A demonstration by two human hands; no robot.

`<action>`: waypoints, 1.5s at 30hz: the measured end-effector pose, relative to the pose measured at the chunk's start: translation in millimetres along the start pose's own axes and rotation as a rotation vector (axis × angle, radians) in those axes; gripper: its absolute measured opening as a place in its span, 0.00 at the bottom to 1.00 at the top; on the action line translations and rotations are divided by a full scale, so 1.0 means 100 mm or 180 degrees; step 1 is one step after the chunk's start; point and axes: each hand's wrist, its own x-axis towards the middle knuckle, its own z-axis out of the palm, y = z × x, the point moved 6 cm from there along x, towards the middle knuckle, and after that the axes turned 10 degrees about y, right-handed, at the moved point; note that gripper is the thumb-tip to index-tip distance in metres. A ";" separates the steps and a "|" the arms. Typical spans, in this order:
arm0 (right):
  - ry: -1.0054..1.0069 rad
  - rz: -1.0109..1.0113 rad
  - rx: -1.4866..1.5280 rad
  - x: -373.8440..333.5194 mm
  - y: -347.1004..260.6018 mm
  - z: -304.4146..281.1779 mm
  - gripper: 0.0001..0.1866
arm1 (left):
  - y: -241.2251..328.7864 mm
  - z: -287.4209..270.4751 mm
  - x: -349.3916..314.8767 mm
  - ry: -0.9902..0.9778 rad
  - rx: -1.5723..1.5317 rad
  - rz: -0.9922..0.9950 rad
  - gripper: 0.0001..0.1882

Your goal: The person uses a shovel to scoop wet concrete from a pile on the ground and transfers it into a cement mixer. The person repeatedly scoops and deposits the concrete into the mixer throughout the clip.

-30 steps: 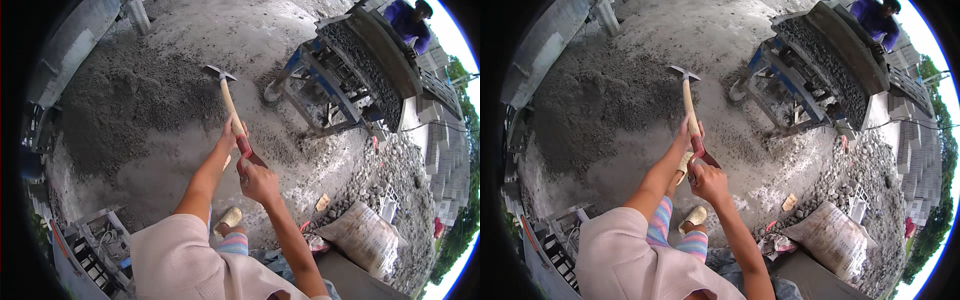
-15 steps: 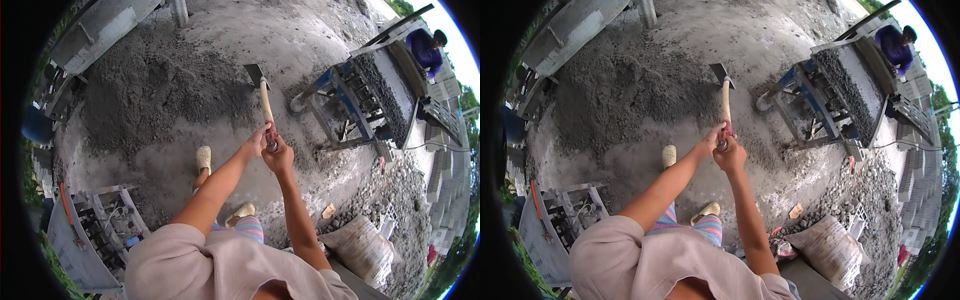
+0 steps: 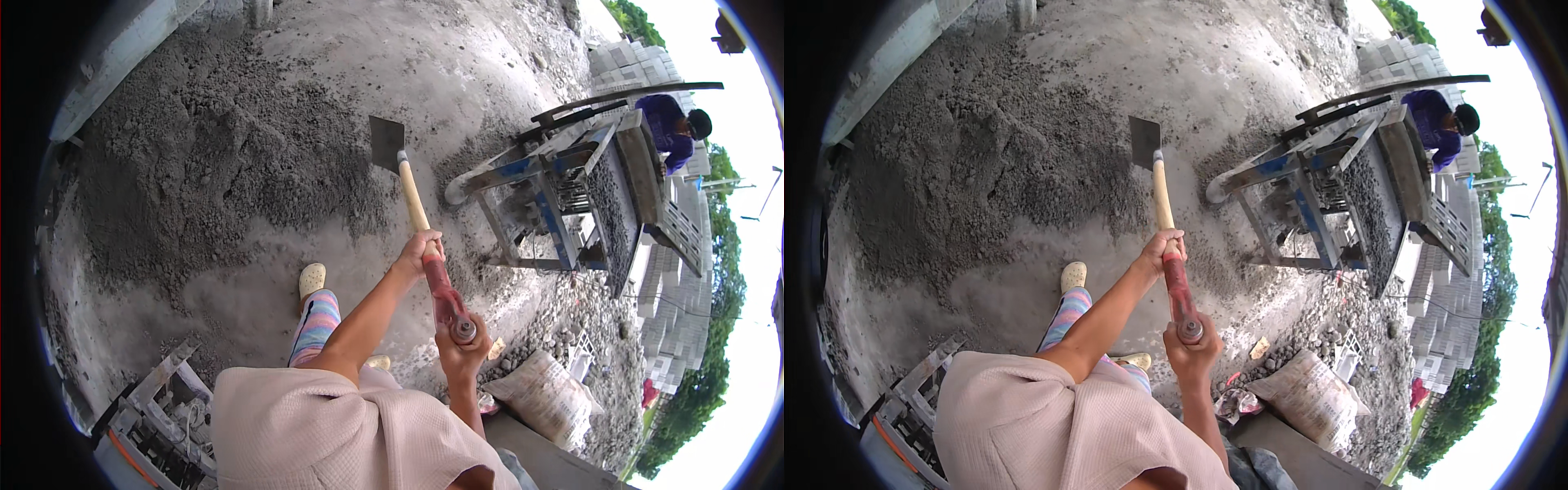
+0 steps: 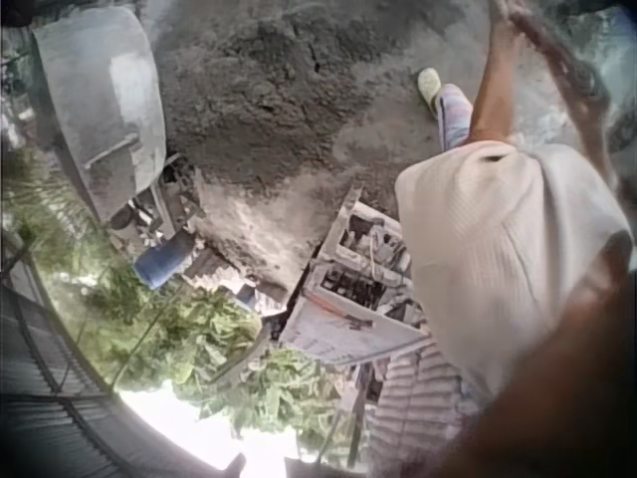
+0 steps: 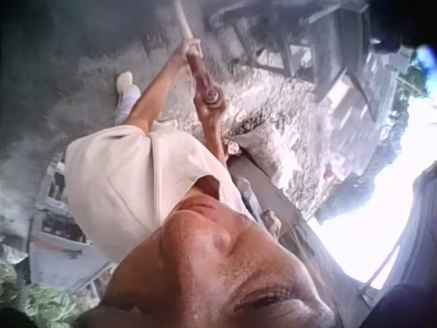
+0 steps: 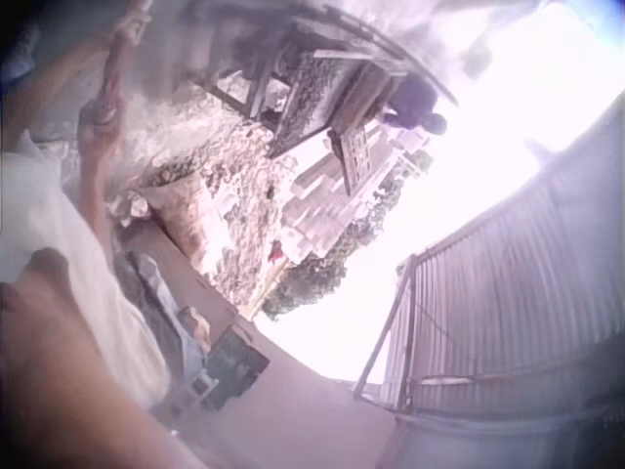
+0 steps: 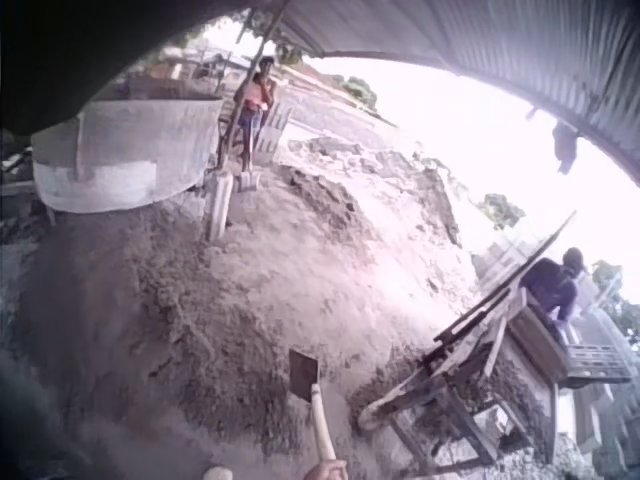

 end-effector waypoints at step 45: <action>0.1151 0.0415 -0.0124 -1.59 0.57 -2.19 0.10 | -0.54 -2.45 -0.68 0.1576 -0.0574 0.0610 0.13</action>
